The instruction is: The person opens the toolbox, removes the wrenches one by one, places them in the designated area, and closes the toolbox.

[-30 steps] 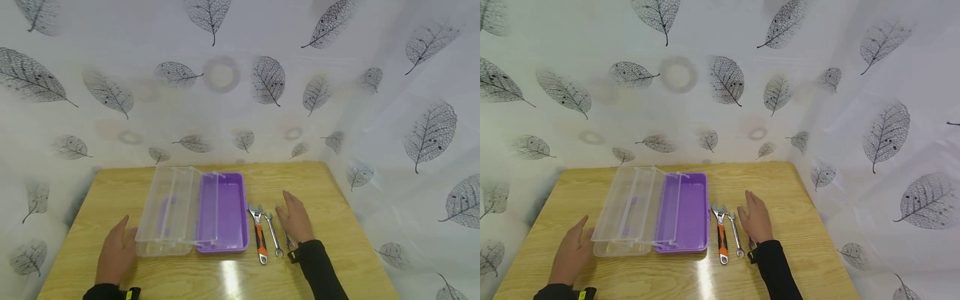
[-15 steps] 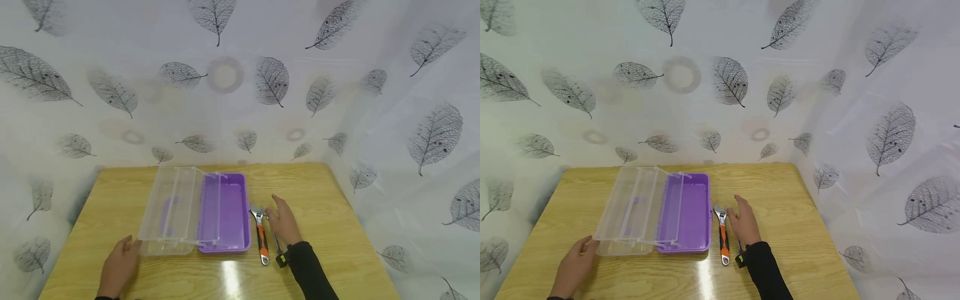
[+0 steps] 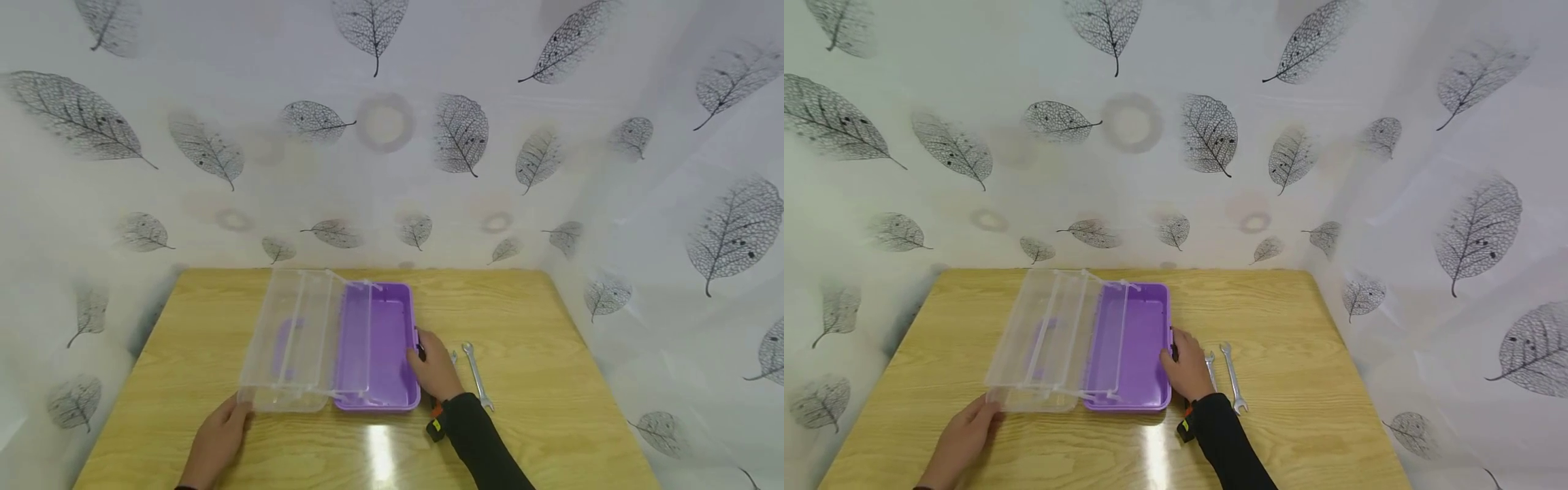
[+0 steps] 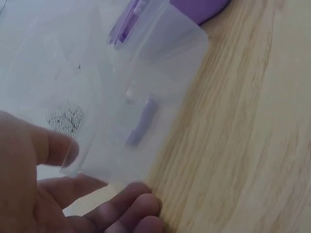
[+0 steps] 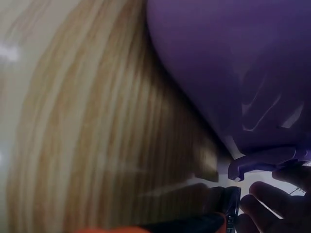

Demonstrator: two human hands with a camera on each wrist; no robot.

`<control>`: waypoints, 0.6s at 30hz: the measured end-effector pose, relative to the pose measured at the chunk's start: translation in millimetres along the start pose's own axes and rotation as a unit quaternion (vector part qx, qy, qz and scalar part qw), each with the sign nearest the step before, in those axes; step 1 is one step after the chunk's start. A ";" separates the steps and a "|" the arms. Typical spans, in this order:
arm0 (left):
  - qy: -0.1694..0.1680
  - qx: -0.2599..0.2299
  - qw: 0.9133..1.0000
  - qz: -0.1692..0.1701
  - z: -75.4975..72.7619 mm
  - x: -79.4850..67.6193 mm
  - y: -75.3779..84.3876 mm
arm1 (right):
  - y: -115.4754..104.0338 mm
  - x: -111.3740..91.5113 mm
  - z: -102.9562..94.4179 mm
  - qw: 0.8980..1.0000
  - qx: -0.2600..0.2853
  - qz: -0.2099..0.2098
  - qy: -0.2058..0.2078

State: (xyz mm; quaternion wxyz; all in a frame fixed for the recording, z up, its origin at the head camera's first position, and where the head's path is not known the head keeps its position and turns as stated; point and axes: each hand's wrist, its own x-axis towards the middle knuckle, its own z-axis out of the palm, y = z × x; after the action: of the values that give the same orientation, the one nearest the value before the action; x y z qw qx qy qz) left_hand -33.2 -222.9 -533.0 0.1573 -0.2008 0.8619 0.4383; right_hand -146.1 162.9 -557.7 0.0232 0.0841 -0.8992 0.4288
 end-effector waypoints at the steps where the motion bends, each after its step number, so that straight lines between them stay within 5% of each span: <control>1: 0.000 0.000 1.000 0.000 -0.6 -1.3 2.6 | -0.1 -0.7 0.0 1.000 0.002 0.001 0.001; 5: 0.001 -0.041 0.999 0.016 -6.5 -7.8 15.6 | -1.4 -2.3 -0.5 1.000 0.005 -0.001 -0.001; 7: 0.002 -0.076 0.995 0.068 -10.0 -10.7 21.7 | -2.2 -2.7 -0.8 1.000 0.005 -0.007 0.001; 12: 0.014 -0.139 0.966 0.216 -15.9 -15.6 36.5 | -4.2 -6.3 0.4 1.000 -0.006 -0.022 0.012; 18: -0.011 -0.240 0.939 0.248 -16.5 -13.6 65.1 | -3.7 -13.5 6.2 0.998 -0.035 -0.048 0.022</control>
State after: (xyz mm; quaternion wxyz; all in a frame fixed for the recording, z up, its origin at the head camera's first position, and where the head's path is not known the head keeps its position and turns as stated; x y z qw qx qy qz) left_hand -54.5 -198.8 -472.5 0.0001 -0.0081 0.7519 0.6592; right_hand -132.0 157.6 -560.3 0.0668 0.1169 -0.9077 0.3974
